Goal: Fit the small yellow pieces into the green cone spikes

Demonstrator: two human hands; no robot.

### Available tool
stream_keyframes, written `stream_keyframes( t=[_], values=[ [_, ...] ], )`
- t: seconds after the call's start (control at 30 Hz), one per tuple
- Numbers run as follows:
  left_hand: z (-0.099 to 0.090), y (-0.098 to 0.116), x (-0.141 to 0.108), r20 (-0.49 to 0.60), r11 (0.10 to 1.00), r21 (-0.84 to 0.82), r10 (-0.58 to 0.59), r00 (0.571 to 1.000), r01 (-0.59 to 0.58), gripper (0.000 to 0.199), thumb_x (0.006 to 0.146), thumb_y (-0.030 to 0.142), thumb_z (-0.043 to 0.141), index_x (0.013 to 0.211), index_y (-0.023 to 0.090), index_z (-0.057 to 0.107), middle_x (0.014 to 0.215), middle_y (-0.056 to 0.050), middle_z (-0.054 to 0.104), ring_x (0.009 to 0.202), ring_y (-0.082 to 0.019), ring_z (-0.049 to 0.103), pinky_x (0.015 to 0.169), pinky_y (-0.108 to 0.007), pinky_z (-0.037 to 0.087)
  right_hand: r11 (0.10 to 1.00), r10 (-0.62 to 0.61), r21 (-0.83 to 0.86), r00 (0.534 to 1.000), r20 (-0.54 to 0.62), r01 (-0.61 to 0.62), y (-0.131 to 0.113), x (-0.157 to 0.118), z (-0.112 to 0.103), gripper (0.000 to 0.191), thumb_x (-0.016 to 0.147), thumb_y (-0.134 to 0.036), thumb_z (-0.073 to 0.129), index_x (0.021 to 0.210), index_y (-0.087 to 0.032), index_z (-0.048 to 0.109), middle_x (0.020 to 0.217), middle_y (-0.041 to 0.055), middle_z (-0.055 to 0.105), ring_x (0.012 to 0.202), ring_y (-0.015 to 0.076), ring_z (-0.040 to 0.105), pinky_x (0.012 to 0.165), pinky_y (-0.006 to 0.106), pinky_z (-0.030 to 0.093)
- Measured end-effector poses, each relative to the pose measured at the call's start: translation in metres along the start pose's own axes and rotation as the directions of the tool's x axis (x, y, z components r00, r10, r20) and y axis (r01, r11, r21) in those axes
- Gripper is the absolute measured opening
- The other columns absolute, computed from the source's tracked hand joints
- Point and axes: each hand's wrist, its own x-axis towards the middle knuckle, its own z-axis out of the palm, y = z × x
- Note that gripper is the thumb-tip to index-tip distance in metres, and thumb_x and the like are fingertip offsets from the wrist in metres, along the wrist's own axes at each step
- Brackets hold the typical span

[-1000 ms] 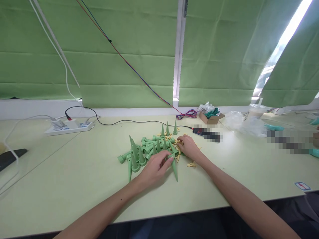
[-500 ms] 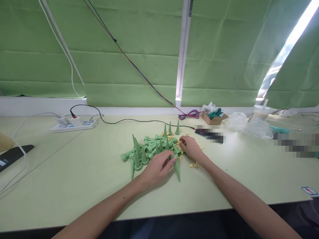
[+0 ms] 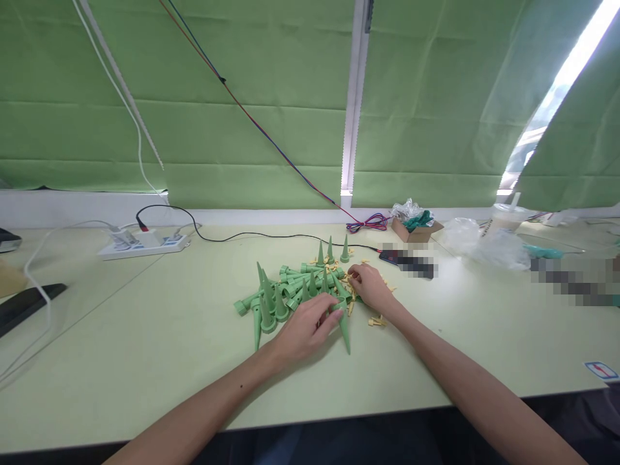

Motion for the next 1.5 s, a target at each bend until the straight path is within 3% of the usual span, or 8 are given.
stream_keyframes(
  t=[1.07,1.5],
  values=[
    [0.0015,-0.0022,0.0008,-0.017,1.000,0.008,-0.013,1.000,0.013,0.030,0.100,0.035,0.036,0.090,0.018,0.058,0.076,-0.001,0.055,0.068,-0.015,0.049,0.065,-0.027,0.038,1.000,0.021,0.013,1.000,-0.013,-0.021,-0.0001,0.0006,0.0006,0.010,0.085,-0.013,0.058,0.092,-0.017,0.063,0.090,0.0062,0.063,0.084,0.0189,0.055,0.073,0.027,0.038],
    [0.0018,-0.0043,0.0011,-0.010,1.000,0.018,-0.020,1.000,0.020,0.029,0.100,0.035,0.037,0.090,0.018,0.057,0.074,0.000,0.052,0.066,-0.014,0.047,0.064,-0.026,0.036,1.000,0.006,-0.009,0.999,-0.043,-0.007,-0.0038,-0.0036,-0.0016,0.014,0.092,-0.013,0.047,0.092,-0.017,0.061,0.089,0.0066,0.064,0.086,0.0191,0.056,0.073,0.027,0.037]
  ],
)
